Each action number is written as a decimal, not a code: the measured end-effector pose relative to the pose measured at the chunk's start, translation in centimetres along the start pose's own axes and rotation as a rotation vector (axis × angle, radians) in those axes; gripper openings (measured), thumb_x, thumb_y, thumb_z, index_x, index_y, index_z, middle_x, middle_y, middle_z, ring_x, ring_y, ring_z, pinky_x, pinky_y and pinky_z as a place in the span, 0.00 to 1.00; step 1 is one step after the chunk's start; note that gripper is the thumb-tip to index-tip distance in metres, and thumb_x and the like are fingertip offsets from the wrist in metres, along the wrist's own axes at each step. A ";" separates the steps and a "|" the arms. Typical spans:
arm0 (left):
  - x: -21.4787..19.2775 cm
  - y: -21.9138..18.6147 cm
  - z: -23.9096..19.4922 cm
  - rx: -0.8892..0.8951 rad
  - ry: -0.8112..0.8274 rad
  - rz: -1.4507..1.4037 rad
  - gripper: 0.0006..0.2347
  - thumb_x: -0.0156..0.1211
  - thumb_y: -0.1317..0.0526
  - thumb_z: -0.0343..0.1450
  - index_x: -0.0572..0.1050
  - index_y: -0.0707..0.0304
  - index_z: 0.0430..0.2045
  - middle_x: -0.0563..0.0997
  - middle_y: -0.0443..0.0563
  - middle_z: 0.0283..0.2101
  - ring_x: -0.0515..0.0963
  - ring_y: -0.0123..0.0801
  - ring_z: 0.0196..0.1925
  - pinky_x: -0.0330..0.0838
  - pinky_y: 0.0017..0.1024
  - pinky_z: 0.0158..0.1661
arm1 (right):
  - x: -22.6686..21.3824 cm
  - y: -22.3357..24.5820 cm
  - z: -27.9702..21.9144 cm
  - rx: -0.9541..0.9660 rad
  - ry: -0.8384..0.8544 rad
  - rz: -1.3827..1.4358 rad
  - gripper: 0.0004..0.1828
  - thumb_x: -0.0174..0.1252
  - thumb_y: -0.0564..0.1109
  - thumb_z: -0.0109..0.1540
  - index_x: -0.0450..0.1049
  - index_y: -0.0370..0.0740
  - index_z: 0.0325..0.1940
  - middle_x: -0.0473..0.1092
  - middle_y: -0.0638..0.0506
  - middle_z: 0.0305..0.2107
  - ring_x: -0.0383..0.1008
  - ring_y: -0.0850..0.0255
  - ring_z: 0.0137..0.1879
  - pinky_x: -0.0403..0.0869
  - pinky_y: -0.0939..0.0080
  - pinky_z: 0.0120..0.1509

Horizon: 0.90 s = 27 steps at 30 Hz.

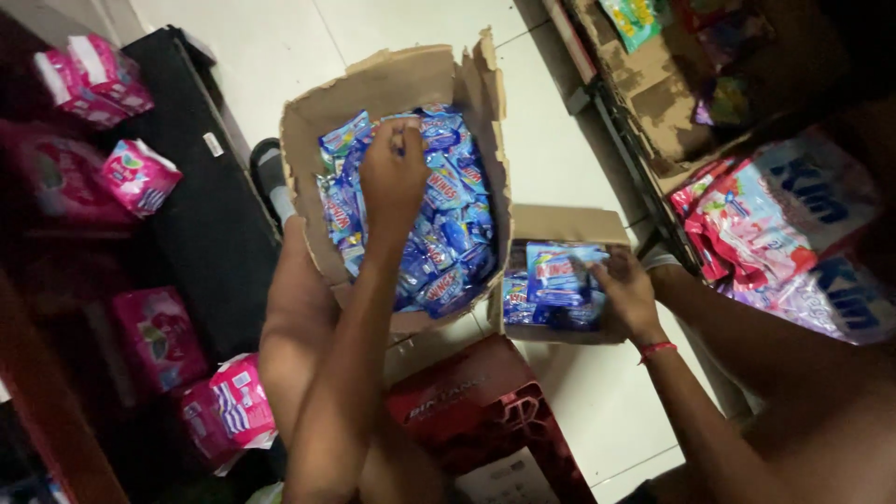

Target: The person picks up detergent packets from a large cardboard box and places them into a smaller cardboard box on the floor.

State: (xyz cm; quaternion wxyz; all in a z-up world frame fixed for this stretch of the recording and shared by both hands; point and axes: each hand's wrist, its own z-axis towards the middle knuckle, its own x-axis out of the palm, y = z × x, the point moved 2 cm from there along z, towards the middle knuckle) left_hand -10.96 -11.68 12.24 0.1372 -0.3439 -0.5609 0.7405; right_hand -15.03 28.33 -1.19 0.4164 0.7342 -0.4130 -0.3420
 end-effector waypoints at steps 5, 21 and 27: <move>-3.0 -1.4 0.5 -0.069 -0.009 -0.124 0.10 0.55 0.57 0.77 0.78 0.66 0.41 0.81 0.50 0.28 0.80 0.26 0.25 0.73 0.27 0.28 | 3.7 1.3 0.1 -0.154 -0.283 -0.490 0.14 0.62 0.41 0.67 0.74 0.34 0.55 0.78 0.42 0.40 0.79 0.61 0.44 0.76 0.60 0.50; -3.0 0.3 0.7 0.026 -0.106 0.086 0.11 0.57 0.56 0.76 0.80 0.66 0.40 0.85 0.57 0.34 0.86 0.43 0.34 0.77 0.35 0.36 | 24.2 -10.5 6.0 -0.148 0.428 -1.093 0.16 0.60 0.51 0.60 0.83 0.36 0.38 0.78 0.33 0.36 0.80 0.39 0.41 0.78 0.42 0.48; -0.1 0.8 -2.9 0.266 0.263 0.075 0.14 0.58 0.51 0.75 0.79 0.64 0.39 0.85 0.61 0.38 0.86 0.50 0.41 0.78 0.39 0.42 | 13.1 7.0 0.7 0.132 0.807 0.097 0.42 0.67 0.45 0.57 0.57 0.51 0.73 0.72 0.47 0.56 0.76 0.62 0.59 0.78 0.64 0.54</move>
